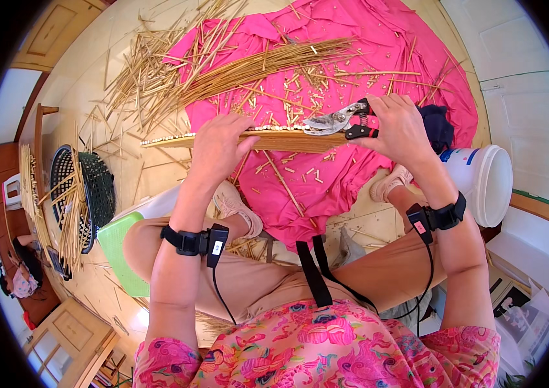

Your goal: The person weaves a straw mat by inserting individual straw stalks through a pre-strung frame and then uses shears to trim the edges of the mat.

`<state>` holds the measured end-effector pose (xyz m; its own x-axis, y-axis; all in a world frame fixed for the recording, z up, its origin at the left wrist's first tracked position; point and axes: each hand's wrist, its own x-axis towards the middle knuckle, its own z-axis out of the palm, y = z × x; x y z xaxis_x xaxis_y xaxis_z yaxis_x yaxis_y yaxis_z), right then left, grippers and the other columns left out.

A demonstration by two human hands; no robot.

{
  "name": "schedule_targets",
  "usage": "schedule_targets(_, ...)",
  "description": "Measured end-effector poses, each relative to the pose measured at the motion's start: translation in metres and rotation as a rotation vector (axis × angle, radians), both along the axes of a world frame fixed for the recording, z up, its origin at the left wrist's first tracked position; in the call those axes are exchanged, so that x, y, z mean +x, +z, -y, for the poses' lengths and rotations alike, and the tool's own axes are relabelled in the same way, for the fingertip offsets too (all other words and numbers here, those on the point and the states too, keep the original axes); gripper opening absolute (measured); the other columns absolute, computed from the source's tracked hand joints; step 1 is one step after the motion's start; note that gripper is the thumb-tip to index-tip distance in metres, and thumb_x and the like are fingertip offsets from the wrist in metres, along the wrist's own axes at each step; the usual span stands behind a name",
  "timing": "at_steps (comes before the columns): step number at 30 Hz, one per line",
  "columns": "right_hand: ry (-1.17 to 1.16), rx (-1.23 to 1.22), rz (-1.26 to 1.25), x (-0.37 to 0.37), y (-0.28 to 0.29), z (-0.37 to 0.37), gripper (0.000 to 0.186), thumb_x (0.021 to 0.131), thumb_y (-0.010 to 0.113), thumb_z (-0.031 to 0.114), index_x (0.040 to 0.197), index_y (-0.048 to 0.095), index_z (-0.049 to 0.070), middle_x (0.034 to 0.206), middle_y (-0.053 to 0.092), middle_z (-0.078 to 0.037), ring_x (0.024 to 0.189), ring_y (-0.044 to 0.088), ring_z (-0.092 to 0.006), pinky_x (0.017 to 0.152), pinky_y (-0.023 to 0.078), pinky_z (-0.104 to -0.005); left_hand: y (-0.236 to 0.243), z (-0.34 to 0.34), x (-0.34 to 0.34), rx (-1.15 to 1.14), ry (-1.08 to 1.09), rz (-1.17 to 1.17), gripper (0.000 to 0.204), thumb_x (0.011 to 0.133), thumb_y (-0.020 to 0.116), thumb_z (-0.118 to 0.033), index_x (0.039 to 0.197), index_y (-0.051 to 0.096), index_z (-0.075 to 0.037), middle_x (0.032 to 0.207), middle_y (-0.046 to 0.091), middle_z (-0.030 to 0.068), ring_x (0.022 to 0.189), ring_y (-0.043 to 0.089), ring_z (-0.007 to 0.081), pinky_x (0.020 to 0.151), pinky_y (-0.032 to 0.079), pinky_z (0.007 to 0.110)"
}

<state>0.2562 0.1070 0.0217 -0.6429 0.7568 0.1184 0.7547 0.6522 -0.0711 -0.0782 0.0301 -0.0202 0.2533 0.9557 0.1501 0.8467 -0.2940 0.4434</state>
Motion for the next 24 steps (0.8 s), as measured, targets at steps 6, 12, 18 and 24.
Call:
schedule_targets(6, 0.019, -0.017, 0.006, -0.0001, -0.0005, -0.0035, 0.071, 0.063, 0.086, 0.052, 0.108, 0.062, 0.003, 0.092, 0.067, -0.012, 0.097, 0.064, -0.0305, 0.091, 0.047, -0.0420, 0.0003, 0.0014, -0.0012, -0.005, -0.006, -0.016, 0.029, 0.079, 0.077, -0.021, 0.103, 0.068, -0.007, 0.090, 0.065, 0.0091, 0.089, 0.062, 0.0308, 0.079, 0.050, 0.042)
schedule_targets(12, 0.063, 0.004, 0.017, 0.0035, -0.0059, -0.0082, 0.077, 0.061, 0.085, 0.058, 0.108, 0.063, 0.002, 0.094, 0.069, -0.012, 0.096, 0.065, -0.0296, 0.091, 0.048, -0.0407, 0.0011, 0.0012, -0.0021, -0.040, -0.030, 0.003, 0.027, 0.080, 0.076, -0.020, 0.102, 0.068, -0.007, 0.092, 0.066, 0.0092, 0.090, 0.062, 0.0311, 0.080, 0.049, 0.043)
schedule_targets(18, 0.038, -0.059, 0.033, 0.0011, -0.0031, -0.0055, 0.076, 0.062, 0.084, 0.061, 0.104, 0.063, 0.001, 0.092, 0.069, -0.012, 0.094, 0.066, -0.0300, 0.091, 0.048, -0.0408, 0.0001, 0.0002, -0.0027, 0.004, -0.050, 0.005, 0.025, 0.080, 0.075, -0.019, 0.101, 0.069, -0.005, 0.091, 0.065, 0.0106, 0.088, 0.061, 0.0322, 0.078, 0.048, 0.043)
schedule_targets(24, 0.041, -0.086, -0.015, 0.0020, -0.0076, -0.0036, 0.071, 0.062, 0.085, 0.057, 0.100, 0.064, 0.001, 0.087, 0.067, -0.013, 0.088, 0.065, -0.0313, 0.083, 0.049, -0.0421, -0.0030, 0.0000, -0.0032, 0.052, -0.056, -0.002, 0.025, 0.081, 0.074, -0.019, 0.100, 0.068, -0.004, 0.089, 0.063, 0.0106, 0.087, 0.060, 0.0319, 0.077, 0.047, 0.042)
